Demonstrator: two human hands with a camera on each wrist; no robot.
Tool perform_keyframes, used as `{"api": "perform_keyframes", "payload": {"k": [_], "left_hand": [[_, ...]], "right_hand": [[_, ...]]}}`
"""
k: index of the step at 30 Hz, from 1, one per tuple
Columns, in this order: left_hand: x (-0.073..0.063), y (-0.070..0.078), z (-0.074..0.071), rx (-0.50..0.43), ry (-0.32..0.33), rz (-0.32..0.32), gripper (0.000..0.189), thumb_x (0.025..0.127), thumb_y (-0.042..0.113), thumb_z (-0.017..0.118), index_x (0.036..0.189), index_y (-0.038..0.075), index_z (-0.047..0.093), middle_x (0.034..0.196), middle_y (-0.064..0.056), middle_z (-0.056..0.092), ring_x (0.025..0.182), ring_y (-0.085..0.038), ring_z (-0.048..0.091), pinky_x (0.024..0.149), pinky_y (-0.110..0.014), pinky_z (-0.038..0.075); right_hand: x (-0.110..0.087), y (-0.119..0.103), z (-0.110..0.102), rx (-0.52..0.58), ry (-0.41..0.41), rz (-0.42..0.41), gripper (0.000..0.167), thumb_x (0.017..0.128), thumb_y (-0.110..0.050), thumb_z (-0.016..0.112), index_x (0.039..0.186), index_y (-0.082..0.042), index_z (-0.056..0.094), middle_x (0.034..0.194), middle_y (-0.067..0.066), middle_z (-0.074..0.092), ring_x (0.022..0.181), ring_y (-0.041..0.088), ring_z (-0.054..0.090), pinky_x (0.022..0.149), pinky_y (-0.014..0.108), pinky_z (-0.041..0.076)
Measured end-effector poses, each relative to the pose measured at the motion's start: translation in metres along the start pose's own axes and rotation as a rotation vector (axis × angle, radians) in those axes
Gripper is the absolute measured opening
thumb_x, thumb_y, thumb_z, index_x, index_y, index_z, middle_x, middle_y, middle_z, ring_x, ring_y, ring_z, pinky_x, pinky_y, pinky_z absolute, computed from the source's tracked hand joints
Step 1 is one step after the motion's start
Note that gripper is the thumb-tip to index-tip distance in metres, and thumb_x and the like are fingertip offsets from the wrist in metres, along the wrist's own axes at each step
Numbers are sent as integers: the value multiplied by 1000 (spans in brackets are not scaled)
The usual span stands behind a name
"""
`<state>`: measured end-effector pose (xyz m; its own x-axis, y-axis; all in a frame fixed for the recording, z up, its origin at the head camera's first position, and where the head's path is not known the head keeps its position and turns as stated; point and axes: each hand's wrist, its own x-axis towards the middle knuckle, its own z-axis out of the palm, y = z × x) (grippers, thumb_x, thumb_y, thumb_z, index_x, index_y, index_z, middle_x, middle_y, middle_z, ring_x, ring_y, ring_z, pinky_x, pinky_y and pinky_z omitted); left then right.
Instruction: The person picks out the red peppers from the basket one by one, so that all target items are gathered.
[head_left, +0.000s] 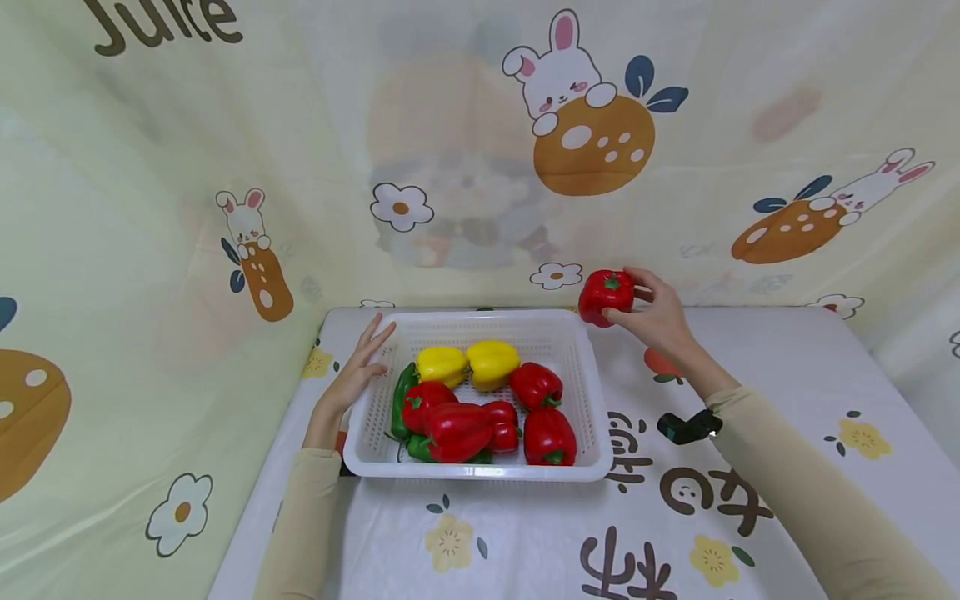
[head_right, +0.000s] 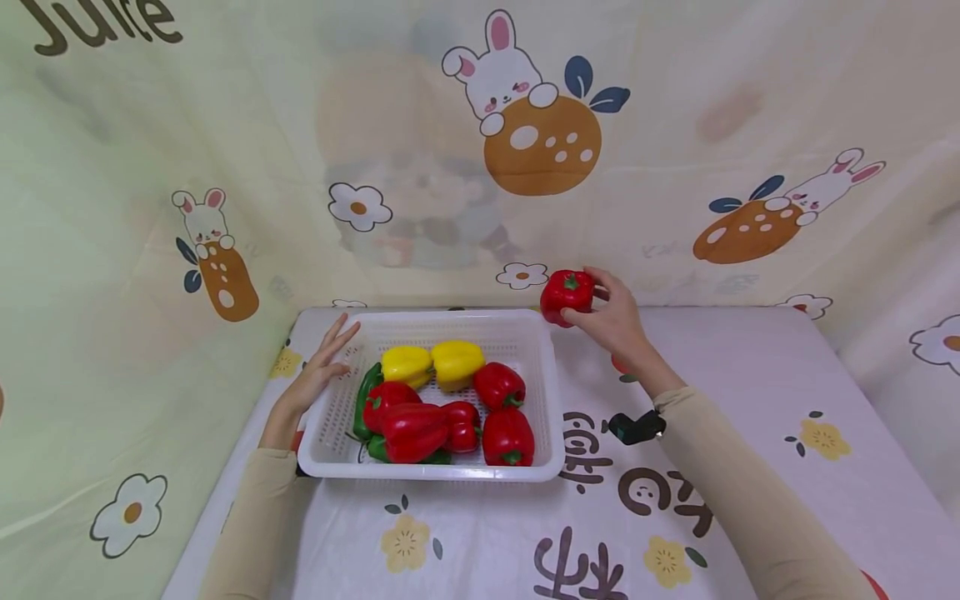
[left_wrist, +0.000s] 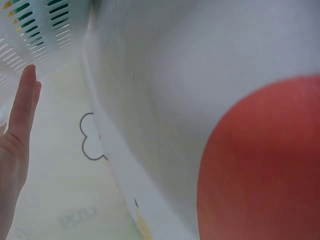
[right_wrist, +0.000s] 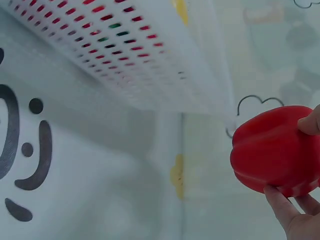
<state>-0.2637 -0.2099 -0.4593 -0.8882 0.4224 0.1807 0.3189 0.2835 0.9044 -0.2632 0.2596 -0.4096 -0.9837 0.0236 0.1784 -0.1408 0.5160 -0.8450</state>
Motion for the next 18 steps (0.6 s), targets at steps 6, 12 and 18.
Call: {"api": "perform_keyframes", "payload": {"k": [6,12,18], "left_hand": [[0,0,0,-8,2,-7,61,87,-17,43,147,-11,30,162,-26,-3,148,-43,-5,112,-67,2],[0,-2,0,-18,5,-20,61,87,-15,43,147,-10,31,163,-23,-2,148,-41,-5,113,-66,2],[0,-3,-1,-17,3,-15,62,87,-14,43,148,-10,31,163,-23,-2,149,-40,-5,113,-65,1]], "right_hand": [[-1,15,-1,-19,23,6,77,86,-12,74,150,-2,34,148,23,40,129,45,41,91,60,48],[-3,29,-3,-29,35,34,78,86,-14,74,151,-2,32,149,24,38,130,46,38,91,61,47],[-4,47,-6,-50,50,103,81,86,-15,73,153,-4,29,150,25,35,132,47,35,92,62,46]]}}
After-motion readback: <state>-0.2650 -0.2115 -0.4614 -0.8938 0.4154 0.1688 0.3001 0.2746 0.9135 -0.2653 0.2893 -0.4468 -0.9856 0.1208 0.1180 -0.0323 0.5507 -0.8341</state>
